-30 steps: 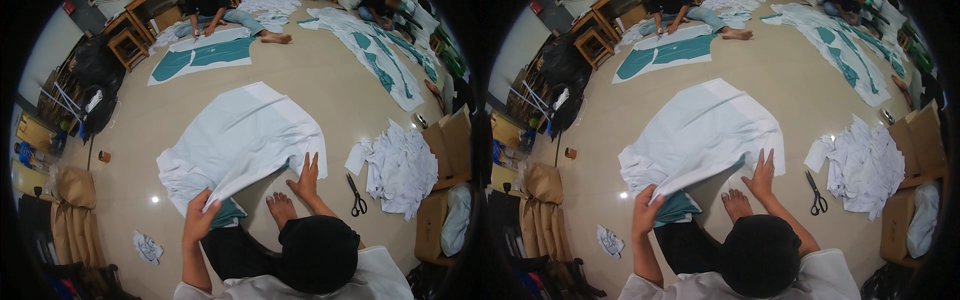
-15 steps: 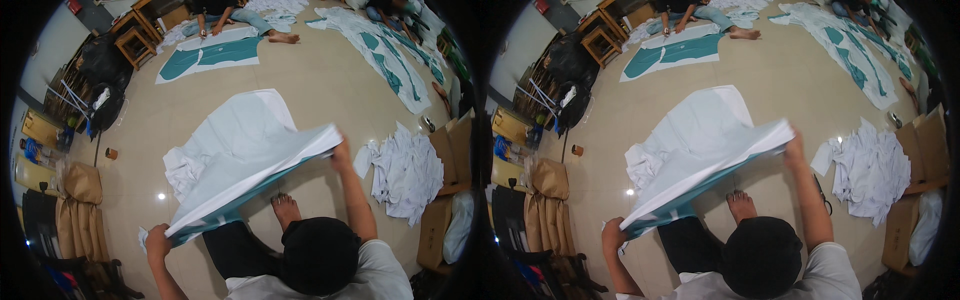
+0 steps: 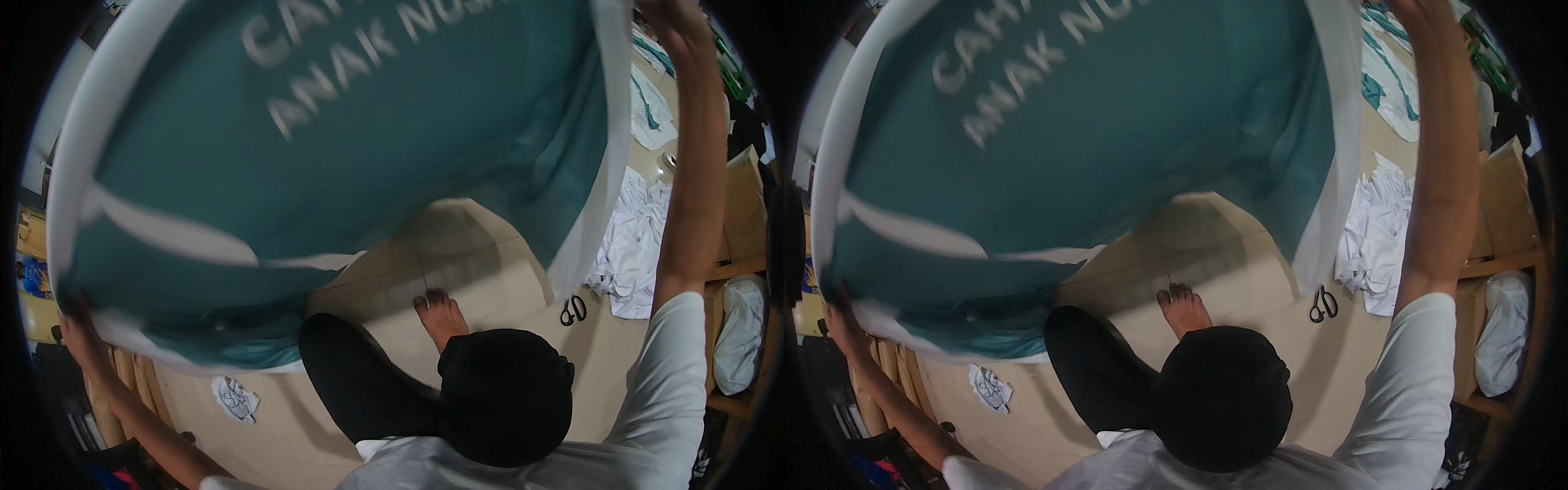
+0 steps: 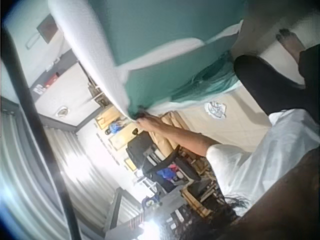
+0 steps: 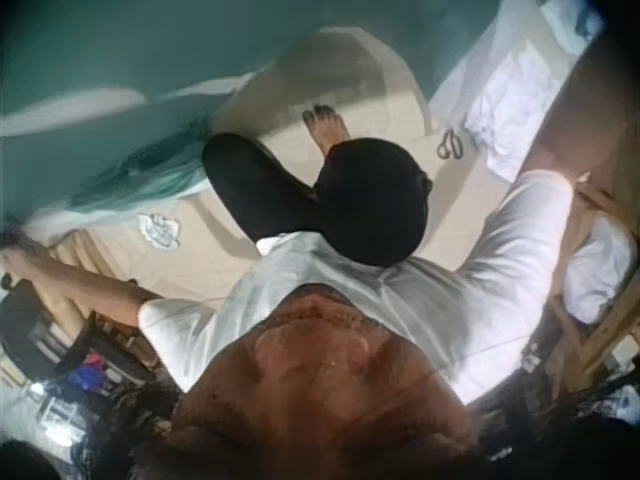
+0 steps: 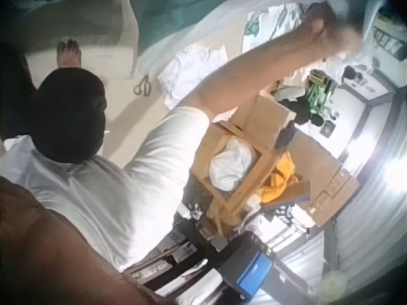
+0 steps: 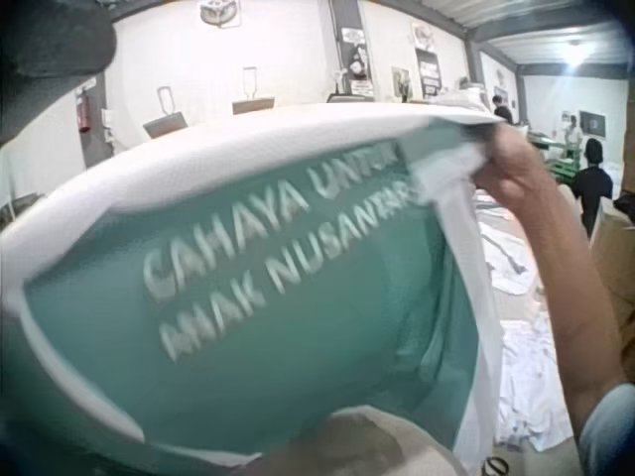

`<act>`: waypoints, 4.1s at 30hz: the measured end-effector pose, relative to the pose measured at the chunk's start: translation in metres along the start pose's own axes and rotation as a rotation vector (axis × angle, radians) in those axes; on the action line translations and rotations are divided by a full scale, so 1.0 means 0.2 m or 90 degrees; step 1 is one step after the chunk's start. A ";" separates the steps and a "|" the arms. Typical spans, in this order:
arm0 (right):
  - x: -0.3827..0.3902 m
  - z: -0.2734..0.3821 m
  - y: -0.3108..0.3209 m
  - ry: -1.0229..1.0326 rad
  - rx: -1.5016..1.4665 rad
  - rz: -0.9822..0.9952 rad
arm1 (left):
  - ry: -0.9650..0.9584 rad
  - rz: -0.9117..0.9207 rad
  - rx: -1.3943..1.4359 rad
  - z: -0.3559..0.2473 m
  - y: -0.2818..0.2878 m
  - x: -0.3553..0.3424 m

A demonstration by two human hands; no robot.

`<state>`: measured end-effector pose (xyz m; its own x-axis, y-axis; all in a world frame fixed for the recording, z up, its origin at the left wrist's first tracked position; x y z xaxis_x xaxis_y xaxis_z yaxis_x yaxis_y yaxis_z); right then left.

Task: The person cuts a white strip of fabric with scissors and then spreads out a large green and white garment on the floor to align it.

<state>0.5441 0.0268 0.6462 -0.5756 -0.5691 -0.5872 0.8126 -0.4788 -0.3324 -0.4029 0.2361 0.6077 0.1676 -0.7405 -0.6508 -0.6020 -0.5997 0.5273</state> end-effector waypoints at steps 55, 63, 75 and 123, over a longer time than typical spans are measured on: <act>2.03 -1.88 1.13 -0.231 0.943 0.026 | -0.044 0.396 -0.311 1.40 -2.30 1.44; 2.01 -2.09 0.83 -0.336 0.901 0.018 | -0.007 0.392 -0.357 1.95 -2.30 1.39; 2.31 -1.94 0.83 -0.438 0.673 -0.008 | -0.053 0.411 -0.277 1.11 -2.05 2.08; 2.19 -2.32 0.41 -0.111 0.967 0.475 | -0.168 0.454 -0.215 0.30 -3.18 2.03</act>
<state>0.4018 0.0496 0.0191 -0.2241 -0.9612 -0.1609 0.1373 -0.1946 0.9712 0.0013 0.3350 -0.0246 -0.3793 -0.9071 -0.1824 -0.2199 -0.1031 0.9701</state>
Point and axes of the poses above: each hand's wrist, its own x-axis away from the middle knuckle, its own y-axis out of the back of the hand, z = x × y, the point moved 8 cm from there along -x, towards the middle knuckle, and after that the axes turned 6 degrees about -z, right-handed, at the moved point
